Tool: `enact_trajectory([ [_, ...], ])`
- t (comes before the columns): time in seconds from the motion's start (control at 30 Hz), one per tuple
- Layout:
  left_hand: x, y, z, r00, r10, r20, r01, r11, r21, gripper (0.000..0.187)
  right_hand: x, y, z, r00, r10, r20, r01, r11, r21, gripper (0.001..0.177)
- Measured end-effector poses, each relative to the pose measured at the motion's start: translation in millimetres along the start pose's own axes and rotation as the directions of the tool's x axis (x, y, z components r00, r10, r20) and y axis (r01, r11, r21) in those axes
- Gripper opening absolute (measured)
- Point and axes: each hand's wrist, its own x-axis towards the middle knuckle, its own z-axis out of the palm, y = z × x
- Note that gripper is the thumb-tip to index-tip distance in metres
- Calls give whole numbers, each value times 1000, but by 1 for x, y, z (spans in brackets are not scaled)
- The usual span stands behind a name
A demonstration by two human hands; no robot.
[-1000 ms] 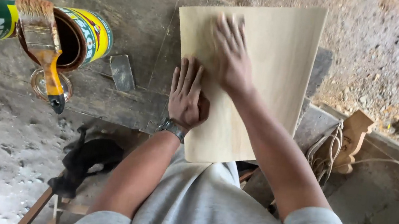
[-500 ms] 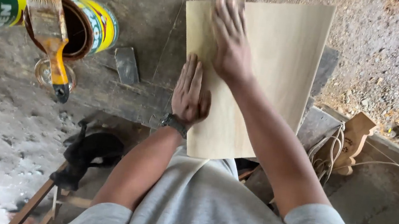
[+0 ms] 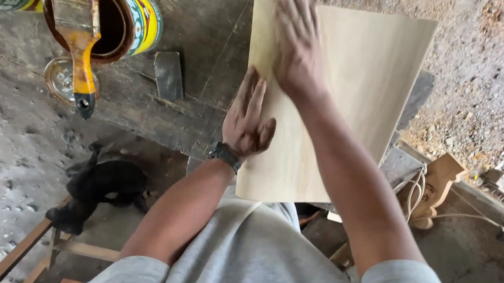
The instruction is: The person sands a rectangular piece of light-colored wood using a sanding block. They hold the wood steady with their left hand while moving the sanding block back and forth across the surface with their right hand. The person occasionally repositions the wood to sand different areas.
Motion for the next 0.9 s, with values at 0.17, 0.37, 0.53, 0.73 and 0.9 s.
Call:
enact_trajectory([
  [0.17,0,1,-3,999,-3,-43,3,1000,-7,72,-63,-66,-51,994,65,91,-76,989,131,51],
  [0.37,4,-6,4,997,46,-59,-48,998,-37,67,-42,-52,-37,998,32,48,-38,988,148,45],
  [0.53,-1,2,-5,999,18,-37,-21,998,-62,67,3,-14,-17,1000,17,-17,-17,1000,26,43],
  [0.73,2,-4,-1,996,46,-72,-47,999,-2,68,-108,-89,-50,986,77,147,-83,996,37,43],
  [0.9,3,-3,-2,999,32,-44,-33,999,-17,63,-23,-37,-23,991,92,96,-102,989,105,43],
])
